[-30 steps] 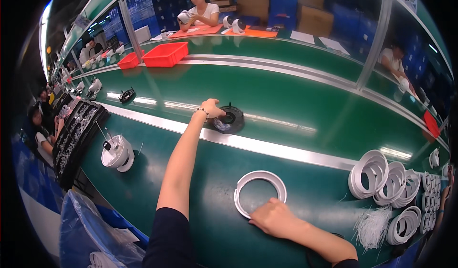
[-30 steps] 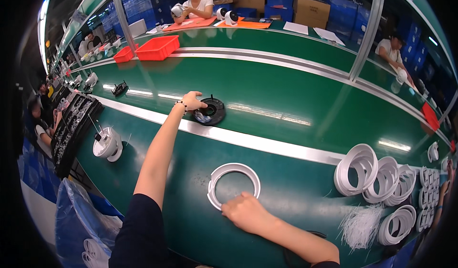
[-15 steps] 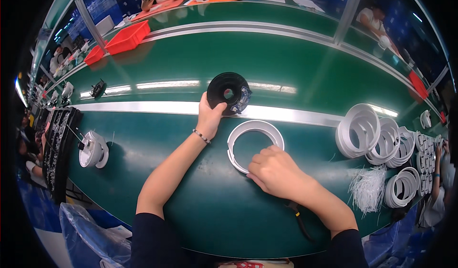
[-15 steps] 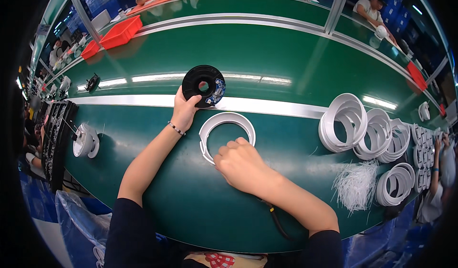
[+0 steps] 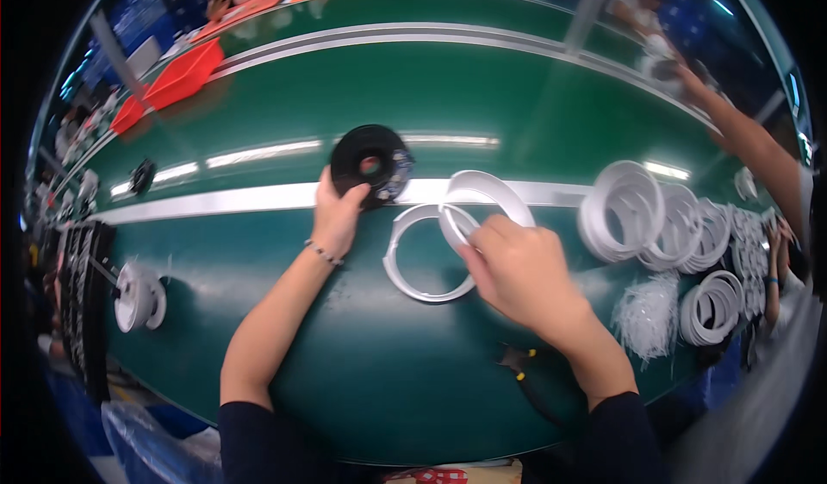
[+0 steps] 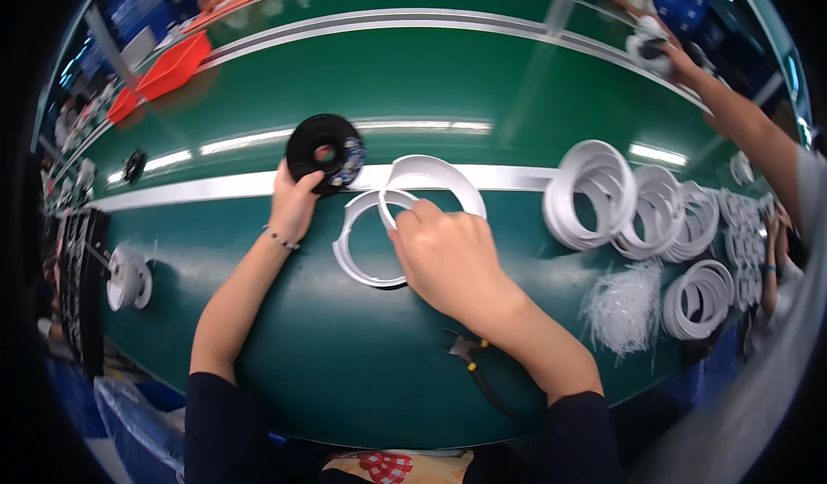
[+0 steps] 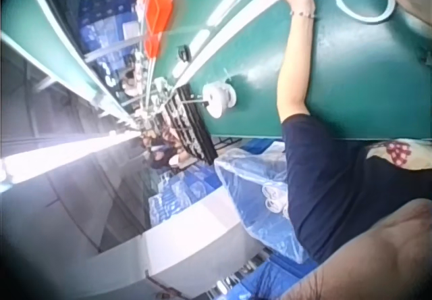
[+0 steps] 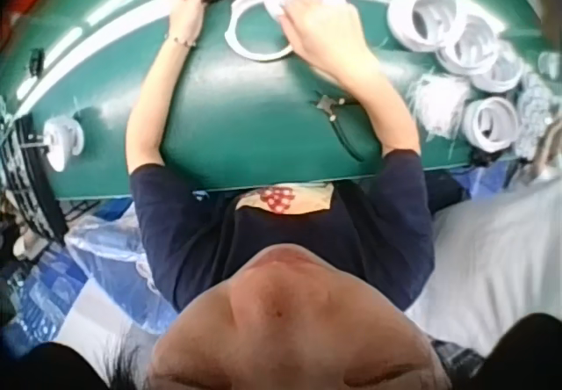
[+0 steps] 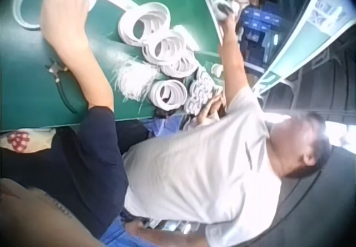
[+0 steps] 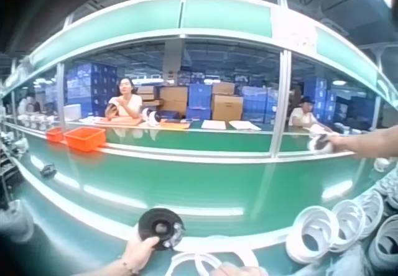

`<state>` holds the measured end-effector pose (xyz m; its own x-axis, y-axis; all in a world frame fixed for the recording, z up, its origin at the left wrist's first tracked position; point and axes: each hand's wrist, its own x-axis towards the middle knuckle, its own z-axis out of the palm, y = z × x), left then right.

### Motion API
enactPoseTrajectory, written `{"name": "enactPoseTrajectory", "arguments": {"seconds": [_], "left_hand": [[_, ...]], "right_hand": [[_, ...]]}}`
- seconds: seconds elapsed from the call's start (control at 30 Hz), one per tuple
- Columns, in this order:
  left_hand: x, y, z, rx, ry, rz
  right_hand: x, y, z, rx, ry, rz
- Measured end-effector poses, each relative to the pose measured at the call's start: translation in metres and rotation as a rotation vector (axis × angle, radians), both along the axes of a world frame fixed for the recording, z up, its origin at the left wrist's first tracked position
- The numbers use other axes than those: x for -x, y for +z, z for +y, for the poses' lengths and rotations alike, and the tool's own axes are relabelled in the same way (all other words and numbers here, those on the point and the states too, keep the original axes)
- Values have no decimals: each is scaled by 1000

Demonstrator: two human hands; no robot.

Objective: The recorder is assembling security camera housings and internal components on a production line.

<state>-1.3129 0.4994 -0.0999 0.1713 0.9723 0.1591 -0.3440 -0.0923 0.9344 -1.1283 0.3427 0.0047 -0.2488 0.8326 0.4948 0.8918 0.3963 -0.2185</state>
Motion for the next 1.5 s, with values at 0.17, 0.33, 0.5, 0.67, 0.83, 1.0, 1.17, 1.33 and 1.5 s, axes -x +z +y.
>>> {"name": "enactPoseTrajectory", "arguments": {"seconds": [0.17,0.33,0.5,0.67,0.83,1.0,1.17,1.33,1.5], "left_hand": [[-1,2,-3,24,-43,-57],[1,6,-5,31,-76,-41],[-1,7,-7,26,-73,-18],[1,5,-6,15,-67,-34],[-2,4,-4,6,-73,-54],[-1,7,-5,1,-71,-86],[3,24,-9,98,-156,-295],[-25,59,-32,60,-218,-398],[-47,77,-62,136,-465,-418]], "right_hand": [[-15,-38,9,108,-176,-40],[-18,-34,1,122,-130,31],[-27,-19,-2,191,-293,-171],[-52,-30,15,551,-311,62],[-63,-39,21,595,-284,183],[-60,-35,24,419,-298,228],[-46,-26,34,158,-128,731],[-22,6,48,187,129,1414],[2,9,55,125,146,1463]]}}
